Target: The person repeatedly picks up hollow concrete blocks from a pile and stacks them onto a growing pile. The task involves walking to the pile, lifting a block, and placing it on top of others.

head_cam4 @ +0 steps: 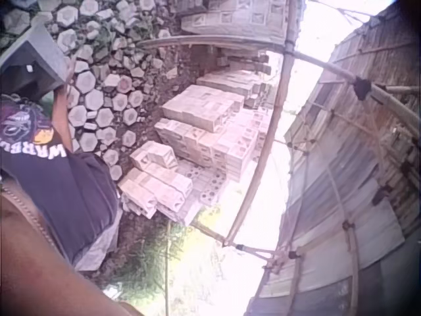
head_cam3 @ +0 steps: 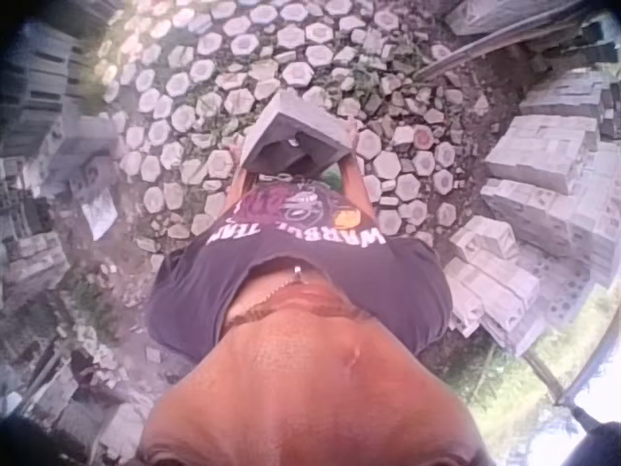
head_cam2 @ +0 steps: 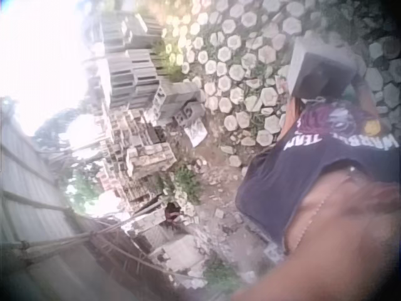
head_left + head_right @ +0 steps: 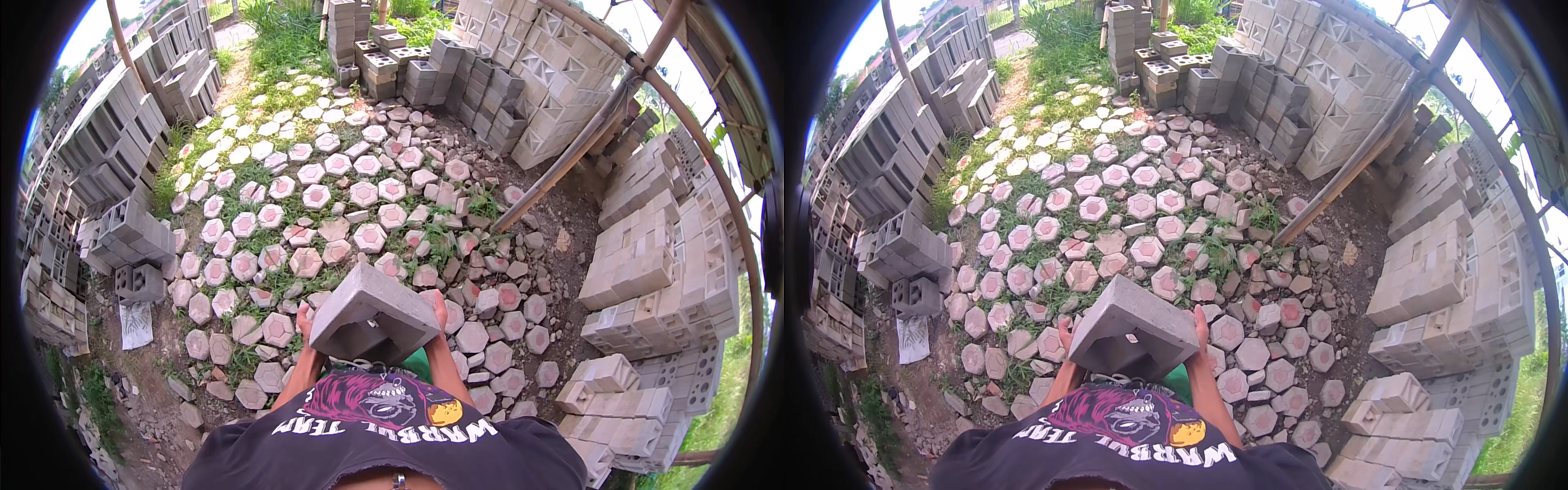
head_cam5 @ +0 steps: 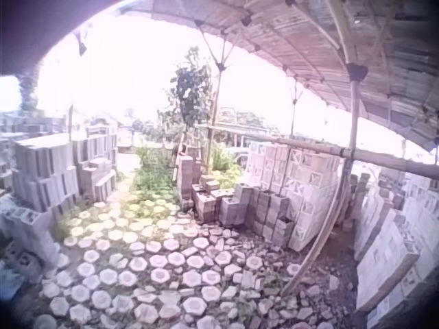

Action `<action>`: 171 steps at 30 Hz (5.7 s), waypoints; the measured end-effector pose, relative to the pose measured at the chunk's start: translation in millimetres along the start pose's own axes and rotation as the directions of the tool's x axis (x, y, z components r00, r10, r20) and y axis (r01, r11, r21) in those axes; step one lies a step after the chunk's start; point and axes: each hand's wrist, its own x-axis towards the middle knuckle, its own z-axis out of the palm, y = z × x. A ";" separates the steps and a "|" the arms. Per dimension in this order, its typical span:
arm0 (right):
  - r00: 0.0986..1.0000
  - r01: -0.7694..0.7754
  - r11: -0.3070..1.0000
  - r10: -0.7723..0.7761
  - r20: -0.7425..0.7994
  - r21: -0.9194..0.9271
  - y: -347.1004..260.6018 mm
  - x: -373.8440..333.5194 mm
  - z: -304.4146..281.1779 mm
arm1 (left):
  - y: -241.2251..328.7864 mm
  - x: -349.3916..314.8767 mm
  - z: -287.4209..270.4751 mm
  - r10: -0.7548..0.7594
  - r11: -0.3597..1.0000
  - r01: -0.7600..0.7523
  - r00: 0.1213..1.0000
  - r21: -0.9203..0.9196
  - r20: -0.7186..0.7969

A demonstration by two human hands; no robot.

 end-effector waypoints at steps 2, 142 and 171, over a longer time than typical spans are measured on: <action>0.983 -0.046 0.999 0.040 0.182 0.027 -27.6 34.8 16.7 | 9.1 36.4 4.8 -0.029 0.969 0.100 0.954 -0.225 0.297; 0.719 0.025 0.999 -0.047 -0.694 -0.042 -788.4 1786.4 158.0 | 231.2 1951.0 603.4 0.063 0.991 0.018 0.808 0.131 -0.586; 0.643 0.154 0.988 -0.090 -0.761 0.013 -807.6 1896.3 140.5 | 210.1 2061.8 579.6 0.142 0.935 0.073 0.819 0.346 -0.555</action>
